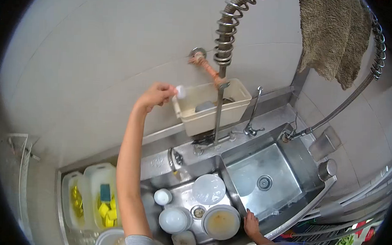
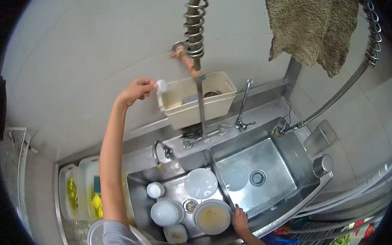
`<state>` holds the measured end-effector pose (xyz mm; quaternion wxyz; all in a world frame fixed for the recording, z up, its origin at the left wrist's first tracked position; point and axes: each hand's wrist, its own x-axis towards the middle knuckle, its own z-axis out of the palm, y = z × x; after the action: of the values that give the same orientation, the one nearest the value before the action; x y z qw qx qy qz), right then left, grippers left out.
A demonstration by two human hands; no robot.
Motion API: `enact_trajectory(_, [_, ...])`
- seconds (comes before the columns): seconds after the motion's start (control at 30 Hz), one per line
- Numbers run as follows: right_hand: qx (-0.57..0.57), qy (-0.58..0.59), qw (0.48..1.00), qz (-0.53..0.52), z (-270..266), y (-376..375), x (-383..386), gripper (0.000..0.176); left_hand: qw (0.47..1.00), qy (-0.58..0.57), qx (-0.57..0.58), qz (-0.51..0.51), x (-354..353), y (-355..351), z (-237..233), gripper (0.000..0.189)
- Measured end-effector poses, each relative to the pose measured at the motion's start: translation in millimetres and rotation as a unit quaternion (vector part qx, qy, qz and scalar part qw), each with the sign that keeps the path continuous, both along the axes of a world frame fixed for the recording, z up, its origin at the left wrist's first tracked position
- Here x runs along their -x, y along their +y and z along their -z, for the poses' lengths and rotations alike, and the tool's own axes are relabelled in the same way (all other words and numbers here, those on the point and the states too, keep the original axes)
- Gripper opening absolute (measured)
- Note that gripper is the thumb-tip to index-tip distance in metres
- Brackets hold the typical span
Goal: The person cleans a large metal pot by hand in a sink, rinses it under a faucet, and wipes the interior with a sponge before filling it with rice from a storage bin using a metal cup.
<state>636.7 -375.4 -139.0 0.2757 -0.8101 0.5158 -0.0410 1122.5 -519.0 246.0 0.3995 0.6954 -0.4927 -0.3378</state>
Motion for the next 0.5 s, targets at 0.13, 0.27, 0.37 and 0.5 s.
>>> enact_trajectory(0.13, [-0.006, -0.006, 1.000, 0.001, 6, 3, 1, 0.044, 0.956, 0.266, 0.103, 0.070, 8, 105, 12, 0.014])
enact_trajectory(0.27, [0.016, -0.018, 1.000, -0.013, 9, 6, 6, 0.043, 0.983, 0.160, -0.088, 0.021, 50, 183, 76, 0.016])
enact_trajectory(0.37, [0.064, -0.060, 0.995, -0.055, 37, 3, 12, 0.044, 0.991, 0.072, -0.099, 0.054, 100, 225, 127, 0.018])
enact_trajectory(0.5, [0.100, -0.027, 0.992, -0.075, 35, 6, 14, 0.051, 0.971, -0.232, -0.046, 0.035, 193, 249, 174, 0.019])
